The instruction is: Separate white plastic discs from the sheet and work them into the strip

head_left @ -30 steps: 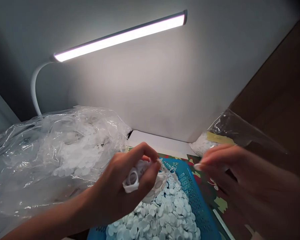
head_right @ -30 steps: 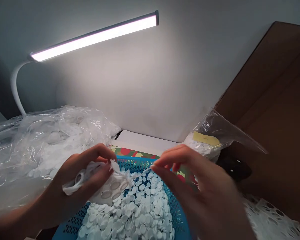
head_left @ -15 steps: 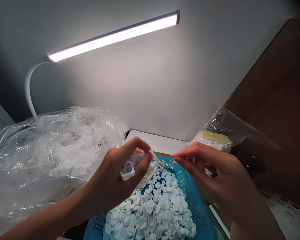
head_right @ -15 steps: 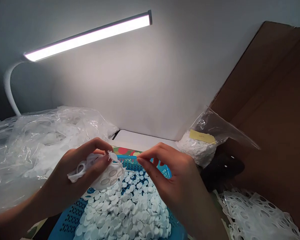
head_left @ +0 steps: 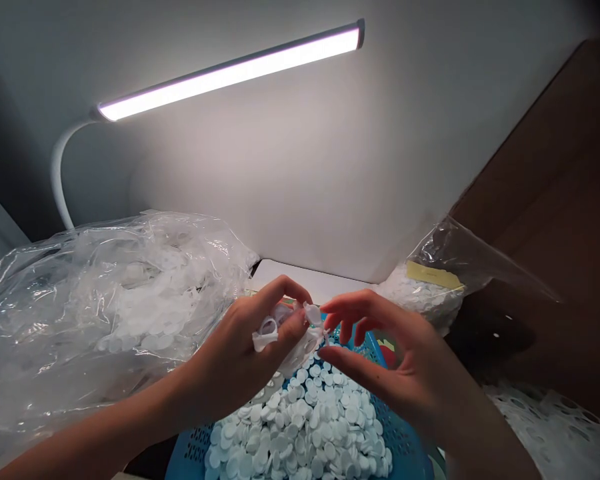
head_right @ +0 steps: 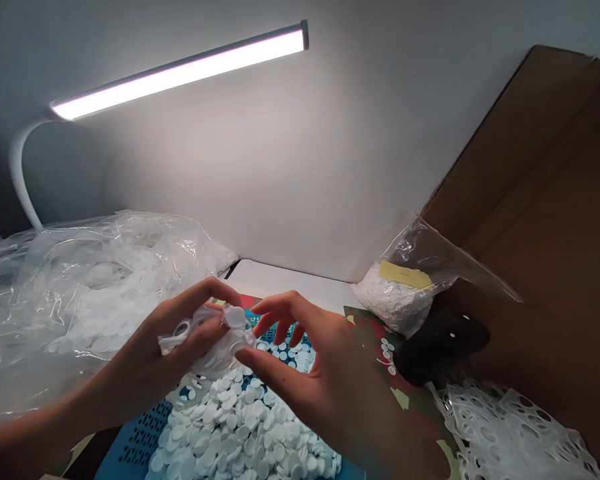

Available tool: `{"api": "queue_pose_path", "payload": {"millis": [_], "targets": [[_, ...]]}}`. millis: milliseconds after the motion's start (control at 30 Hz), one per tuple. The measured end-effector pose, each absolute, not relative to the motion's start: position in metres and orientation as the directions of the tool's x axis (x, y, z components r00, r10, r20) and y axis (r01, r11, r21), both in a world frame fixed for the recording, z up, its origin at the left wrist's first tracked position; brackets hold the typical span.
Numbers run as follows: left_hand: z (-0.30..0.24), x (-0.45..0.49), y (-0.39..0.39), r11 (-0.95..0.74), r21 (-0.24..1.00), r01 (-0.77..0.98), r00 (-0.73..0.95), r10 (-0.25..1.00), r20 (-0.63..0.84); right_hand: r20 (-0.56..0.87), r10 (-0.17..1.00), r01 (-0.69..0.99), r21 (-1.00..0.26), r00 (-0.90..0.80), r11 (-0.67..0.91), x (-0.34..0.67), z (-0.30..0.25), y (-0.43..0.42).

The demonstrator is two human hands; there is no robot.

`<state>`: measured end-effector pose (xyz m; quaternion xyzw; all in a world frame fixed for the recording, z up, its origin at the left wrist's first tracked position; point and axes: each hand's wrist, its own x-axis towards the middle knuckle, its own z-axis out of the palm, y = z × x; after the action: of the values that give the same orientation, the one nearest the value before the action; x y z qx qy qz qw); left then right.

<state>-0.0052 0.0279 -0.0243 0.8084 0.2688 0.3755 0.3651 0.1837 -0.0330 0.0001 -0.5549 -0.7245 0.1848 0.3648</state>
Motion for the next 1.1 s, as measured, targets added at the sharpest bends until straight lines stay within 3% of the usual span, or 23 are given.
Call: {"api": "queue_pose_path", "payload": {"millis": [200, 467, 767, 933, 1100], "targets": [[-0.0234, -0.0054, 0.0298, -0.458, 0.881, 0.120, 0.586, 0.749, 0.309, 0.276, 0.950, 0.638, -0.708, -0.146, 0.304, 0.1842, -0.0020, -0.0286], [-0.0212, -0.0052, 0.0336, -0.078, 0.997, -0.012, 0.741, 0.669, 0.061, 0.360, 0.931, 0.475, -0.810, -0.060, 0.344, 0.1873, -0.0053, -0.0270], [-0.0243, -0.0035, 0.0351, -0.010, 1.000, -0.017, 0.729, 0.684, 0.019, 0.317, 0.948, 0.439, -0.847, -0.037, 0.300, 0.1845, -0.0078, -0.0262], [-0.0239, -0.0039, 0.0358, -0.024, 0.999, 0.043, 0.712, 0.703, -0.014, 0.393, 0.917, 0.440, -0.837, 0.070, 0.325, 0.1813, -0.0066, -0.0279], [-0.0232, -0.0038, 0.0351, -0.013, 0.999, 0.045, 0.728, 0.685, -0.024, 0.340, 0.938, 0.566, -0.762, -0.061, 0.313, 0.1786, -0.0084, -0.0298]]}}
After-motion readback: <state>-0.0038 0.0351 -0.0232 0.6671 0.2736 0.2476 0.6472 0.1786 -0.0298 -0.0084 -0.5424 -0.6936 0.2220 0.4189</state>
